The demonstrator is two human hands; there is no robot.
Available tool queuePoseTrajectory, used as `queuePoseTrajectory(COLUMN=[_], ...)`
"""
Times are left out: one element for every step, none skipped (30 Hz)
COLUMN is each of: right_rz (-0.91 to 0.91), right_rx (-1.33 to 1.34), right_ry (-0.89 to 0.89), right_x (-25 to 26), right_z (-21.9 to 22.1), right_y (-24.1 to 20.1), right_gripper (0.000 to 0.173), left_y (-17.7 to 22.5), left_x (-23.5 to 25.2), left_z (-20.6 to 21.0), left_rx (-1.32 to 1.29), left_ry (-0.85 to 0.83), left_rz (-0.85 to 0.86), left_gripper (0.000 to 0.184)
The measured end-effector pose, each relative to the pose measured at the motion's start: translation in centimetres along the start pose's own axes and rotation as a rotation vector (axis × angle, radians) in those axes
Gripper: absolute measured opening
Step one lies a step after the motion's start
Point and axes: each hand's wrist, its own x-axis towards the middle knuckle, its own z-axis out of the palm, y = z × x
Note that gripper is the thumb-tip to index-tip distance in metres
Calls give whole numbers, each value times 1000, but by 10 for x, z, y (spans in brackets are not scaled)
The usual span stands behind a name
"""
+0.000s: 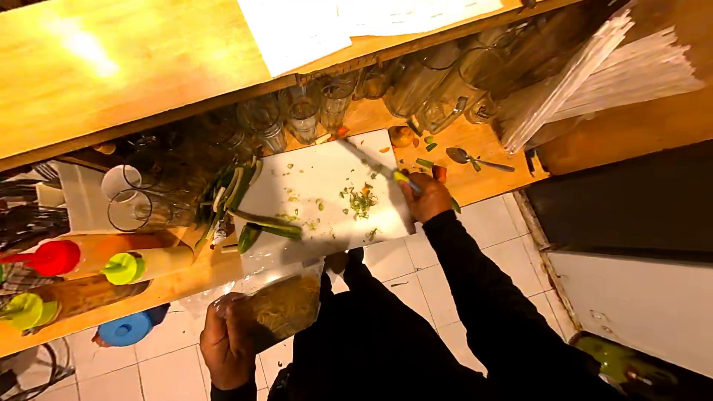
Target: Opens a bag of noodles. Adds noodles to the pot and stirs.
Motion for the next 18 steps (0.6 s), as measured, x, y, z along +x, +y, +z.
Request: queuePoseTrajectory(right_rz=[40, 69, 87, 86, 63, 36, 14, 21, 58, 110, 143, 145, 106, 55, 25, 19, 15, 19], right_rx=[-7, -11, -14, -4, 19, 36, 36, 27, 18, 6, 0, 1, 10, 34, 60, 71, 73, 77], right_ry=[30, 64, 83, 81, 62, 29, 5, -7, 6, 28, 54, 78, 89, 86, 61, 20, -12, -36], right_x=[4, 4, 1, -4, -10, -17, -21, -21, -21, -21, -23, -29, -41, -56, -72, -86, -97, -104], right_z=[-6, -13, -20, -24, -25, -21, -14, -7, -3, -4, -11, -19, -26, -30, -34, -37, -38, -37], right_y=[7, 11, 11, 6, 0, -7, -11, -11, -8, -3, 4, 11, 20, 30, 38, 45, 51, 56], right_gripper=[43, 44, 44, 43, 42, 41, 41, 41, 41, 42, 43, 42, 39, 36, 34, 36, 38, 40], left_y=[0, 0, 0, 0, 0, -1, -1, -1, 0, 1, 2, 2, 3, 3, 3, 3, 3, 2], left_x=[-2, -3, -4, -5, -6, -7, -8, -8, -6, -5, -4, -3, -3, -4, -4, -4, -4, -3], left_z=[-2, -3, -6, -9, -10, -11, -11, -11, -11, -11, -11, -11, -13, -15, -16, -18, -19, -20], left_rx=[4, 8, 13, 14, 16, 12, 9, 10, 13, 18, 22, 26, 27, 22, 21, 24, 28, 22], left_ry=[3, 9, 11, 13, 11, 7, 3, -3, -12, -17, -18, -18, -19, -20, -19, -15, -15, -17], left_rz=[1, 3, 4, 1, -4, -11, -13, -10, -4, 2, 7, 6, 5, 4, 6, 5, 0, -9], left_gripper=[24, 23, 23, 24, 24, 24, 24, 25, 25, 25, 25, 24, 24, 25, 25, 24, 24, 24])
